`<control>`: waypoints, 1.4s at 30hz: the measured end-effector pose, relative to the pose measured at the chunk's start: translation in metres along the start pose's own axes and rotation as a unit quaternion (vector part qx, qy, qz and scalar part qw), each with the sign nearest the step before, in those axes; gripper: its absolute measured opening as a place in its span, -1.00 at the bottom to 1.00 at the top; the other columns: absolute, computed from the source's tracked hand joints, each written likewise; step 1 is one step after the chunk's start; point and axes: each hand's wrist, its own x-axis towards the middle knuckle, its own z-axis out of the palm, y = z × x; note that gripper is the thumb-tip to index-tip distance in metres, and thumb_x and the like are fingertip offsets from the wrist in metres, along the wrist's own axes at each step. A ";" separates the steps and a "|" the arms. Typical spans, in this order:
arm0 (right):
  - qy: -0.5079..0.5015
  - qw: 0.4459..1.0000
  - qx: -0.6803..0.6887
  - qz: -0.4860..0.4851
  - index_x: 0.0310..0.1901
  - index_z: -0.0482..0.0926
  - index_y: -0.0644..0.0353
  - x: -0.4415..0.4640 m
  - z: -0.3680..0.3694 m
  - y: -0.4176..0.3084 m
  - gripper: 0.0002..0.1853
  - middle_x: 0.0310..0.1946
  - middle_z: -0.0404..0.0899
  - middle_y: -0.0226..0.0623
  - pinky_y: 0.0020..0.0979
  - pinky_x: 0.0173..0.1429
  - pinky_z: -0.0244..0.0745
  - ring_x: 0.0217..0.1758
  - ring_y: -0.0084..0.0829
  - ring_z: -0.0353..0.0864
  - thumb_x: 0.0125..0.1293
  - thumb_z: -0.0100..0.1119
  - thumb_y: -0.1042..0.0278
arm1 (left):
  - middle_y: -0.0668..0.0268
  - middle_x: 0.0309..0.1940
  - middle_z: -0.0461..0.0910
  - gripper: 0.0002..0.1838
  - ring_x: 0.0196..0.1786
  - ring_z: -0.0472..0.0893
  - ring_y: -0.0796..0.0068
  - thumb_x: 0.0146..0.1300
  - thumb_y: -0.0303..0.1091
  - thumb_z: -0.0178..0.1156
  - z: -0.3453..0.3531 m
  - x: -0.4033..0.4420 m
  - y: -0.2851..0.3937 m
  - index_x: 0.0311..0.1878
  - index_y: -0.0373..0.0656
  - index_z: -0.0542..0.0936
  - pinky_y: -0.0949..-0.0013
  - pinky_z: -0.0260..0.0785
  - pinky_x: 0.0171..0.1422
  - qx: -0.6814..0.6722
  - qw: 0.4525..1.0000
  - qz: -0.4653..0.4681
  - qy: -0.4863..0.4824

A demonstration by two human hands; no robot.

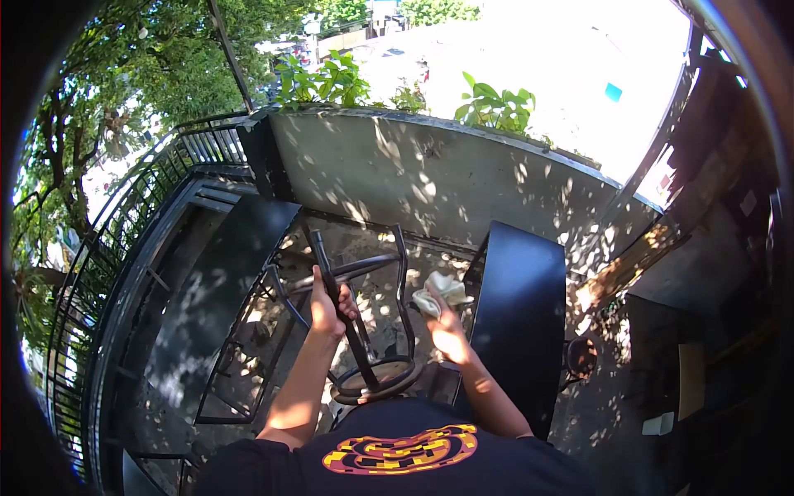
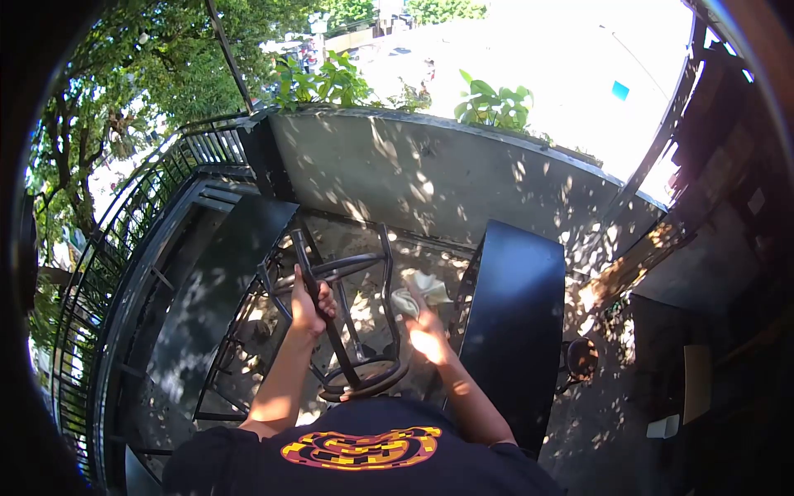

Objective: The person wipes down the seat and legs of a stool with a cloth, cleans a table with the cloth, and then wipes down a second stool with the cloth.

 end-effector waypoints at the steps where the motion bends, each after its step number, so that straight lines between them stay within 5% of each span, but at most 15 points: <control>1: 0.030 0.998 0.043 -0.019 0.61 0.22 0.02 0.014 -0.012 -0.024 -0.35 0.32 0.56 -0.16 -0.43 0.47 0.30 0.37 -0.32 0.51 0.53 0.07 0.46 | 0.49 -0.79 0.08 -0.11 -0.73 0.17 0.50 0.30 0.73 -0.29 0.010 -0.003 0.007 -0.68 0.03 0.22 0.39 0.07 -0.57 0.015 1.000 0.001 -0.008; 4: 0.010 0.997 0.064 -0.037 0.70 -0.08 -0.05 0.069 -0.001 -0.008 -0.16 0.47 0.38 -0.08 -0.39 0.51 0.22 0.48 -0.26 0.39 0.54 0.16 0.31 | 0.47 -0.79 0.08 -0.11 -0.74 0.14 0.48 0.29 0.74 -0.30 0.038 -0.015 0.021 -0.67 0.02 0.19 0.39 0.05 -0.58 0.044 0.998 0.012 -0.030; 6: 0.092 0.977 0.048 -0.186 0.70 -0.04 -0.04 0.074 0.024 0.003 -0.15 0.55 0.23 -0.13 -0.38 0.54 0.14 0.54 -0.32 0.27 0.48 0.13 0.54 | 0.48 -0.80 0.07 -0.11 -0.75 0.14 0.48 0.27 0.75 -0.30 0.057 -0.029 0.028 -0.67 0.03 0.16 0.39 0.04 -0.59 0.022 0.999 0.005 -0.037; 7: 0.009 0.962 0.200 -0.186 0.70 -0.07 -0.04 0.072 0.025 0.019 -0.12 0.61 0.10 -0.19 -0.40 0.55 0.09 0.57 -0.37 0.18 0.47 0.12 0.59 | 0.48 -0.80 0.06 -0.11 -0.75 0.13 0.49 0.27 0.75 -0.31 0.055 -0.032 0.031 -0.68 0.04 0.16 0.39 0.03 -0.59 0.010 0.999 -0.004 -0.042; 13: -0.214 0.910 0.355 0.000 0.71 -0.11 -0.04 0.001 0.009 0.041 -0.09 0.64 0.05 -0.32 -0.50 0.62 -0.02 0.61 -0.45 0.12 0.44 0.00 0.76 | 0.52 -0.80 0.00 -0.10 -0.73 0.04 0.55 0.26 0.77 -0.37 0.021 -0.035 0.028 -0.70 0.06 0.15 0.42 -0.06 -0.58 -0.013 0.999 -0.035 0.003; 16: -0.250 0.945 0.210 -0.007 0.68 0.02 0.06 -0.030 0.010 0.053 -0.18 0.65 0.15 -0.30 -0.47 0.64 -0.01 0.65 -0.44 0.13 0.42 -0.04 0.65 | 0.52 -0.80 -0.02 -0.10 -0.73 0.03 0.57 0.25 0.77 -0.37 0.010 -0.035 0.032 -0.71 0.06 0.13 0.45 -0.06 -0.58 -0.009 0.999 -0.036 0.010; 19: -0.254 0.905 0.338 0.058 0.57 0.27 0.18 -0.026 0.003 0.093 -0.35 0.54 0.31 -0.33 -0.45 0.60 0.08 0.55 -0.47 0.29 0.46 0.07 0.61 | 0.51 -0.79 -0.02 -0.09 -0.73 0.03 0.56 0.25 0.78 -0.38 0.011 -0.037 0.033 -0.70 0.05 0.13 0.44 -0.07 -0.59 0.000 0.999 -0.050 0.006; 22: -0.129 0.962 0.232 0.061 0.52 0.32 0.20 0.003 -0.006 0.039 -0.47 0.30 0.52 -0.38 -0.49 0.39 0.32 0.29 -0.51 0.49 0.54 -0.02 0.55 | 0.50 -0.79 -0.02 -0.09 -0.72 0.03 0.56 0.23 0.79 -0.38 0.022 -0.035 0.039 -0.69 0.04 0.12 0.44 -0.08 -0.59 0.014 0.998 -0.051 -0.024; 24: -0.017 0.973 0.222 -0.054 0.46 0.39 0.18 0.045 0.003 0.060 -0.49 0.12 0.60 -0.42 -0.50 0.29 0.35 0.14 -0.51 0.50 0.51 0.05 0.62 | 0.49 -0.78 -0.01 -0.09 -0.72 0.04 0.55 0.22 0.80 -0.38 0.030 -0.035 0.039 -0.69 0.04 0.11 0.44 -0.08 -0.59 0.026 0.997 -0.052 -0.056; 27: 0.077 0.972 0.211 -0.069 0.26 0.50 0.24 0.087 -0.004 0.024 -0.70 -0.05 0.56 -0.42 -0.51 0.08 0.41 -0.02 -0.58 0.47 0.66 0.01 0.29 | 0.47 -0.78 0.01 -0.08 -0.72 0.05 0.55 0.22 0.80 -0.39 0.041 -0.033 0.036 -0.67 0.03 0.12 0.43 -0.07 -0.60 0.039 0.995 -0.044 -0.082; 30: 0.088 0.976 0.182 -0.081 0.30 0.50 0.30 0.078 0.002 0.001 -0.65 -0.01 0.60 -0.38 -0.49 0.20 0.40 0.05 -0.55 0.50 0.68 -0.01 0.26 | 0.49 -0.78 0.02 -0.08 -0.73 0.06 0.56 0.21 0.81 -0.39 0.039 -0.034 0.033 -0.67 0.03 0.12 0.43 -0.09 -0.61 0.033 0.996 -0.047 -0.075; 34: -0.131 0.945 0.299 -0.019 0.63 0.10 0.20 0.031 0.029 0.087 -0.27 0.51 0.28 -0.28 -0.39 0.50 0.27 0.44 -0.40 0.44 0.61 0.12 0.10 | 0.52 -0.79 -0.01 -0.09 -0.74 0.05 0.58 0.19 0.82 -0.36 0.020 -0.039 0.039 -0.68 0.07 0.12 0.43 -0.06 -0.61 0.029 0.999 -0.033 -0.030; 37: -0.208 0.910 0.263 0.243 0.33 0.55 0.15 -0.029 0.016 0.044 -0.46 -0.01 0.71 -0.33 -0.29 0.35 0.44 0.08 -0.37 0.68 0.61 0.04 -0.13 | 0.54 -0.77 -0.03 -0.10 -0.72 0.06 0.59 0.16 0.84 -0.34 -0.013 -0.035 0.039 -0.66 0.08 0.10 0.43 -0.07 -0.61 -0.002 0.999 -0.018 -0.034; 38: -0.141 0.888 0.378 0.221 0.43 0.40 0.15 -0.038 0.043 0.087 -0.47 0.19 0.63 -0.32 -0.26 0.38 0.45 0.26 -0.34 0.61 0.66 -0.02 -0.06 | 0.54 -0.77 -0.02 -0.12 -0.74 0.02 0.60 0.23 0.79 -0.38 -0.016 -0.036 0.039 -0.65 0.08 0.11 0.45 -0.07 -0.61 -0.022 0.999 -0.020 -0.012; 42: -0.158 0.887 0.398 0.172 0.29 0.52 0.16 -0.043 0.056 0.124 -0.56 0.12 0.69 -0.27 -0.28 0.31 0.51 0.21 -0.33 0.66 0.65 0.01 -0.01 | 0.55 -0.77 -0.01 -0.15 -0.72 0.03 0.61 0.30 0.73 -0.40 -0.037 -0.036 0.046 -0.64 0.08 0.13 0.46 -0.06 -0.59 -0.046 0.999 -0.012 0.015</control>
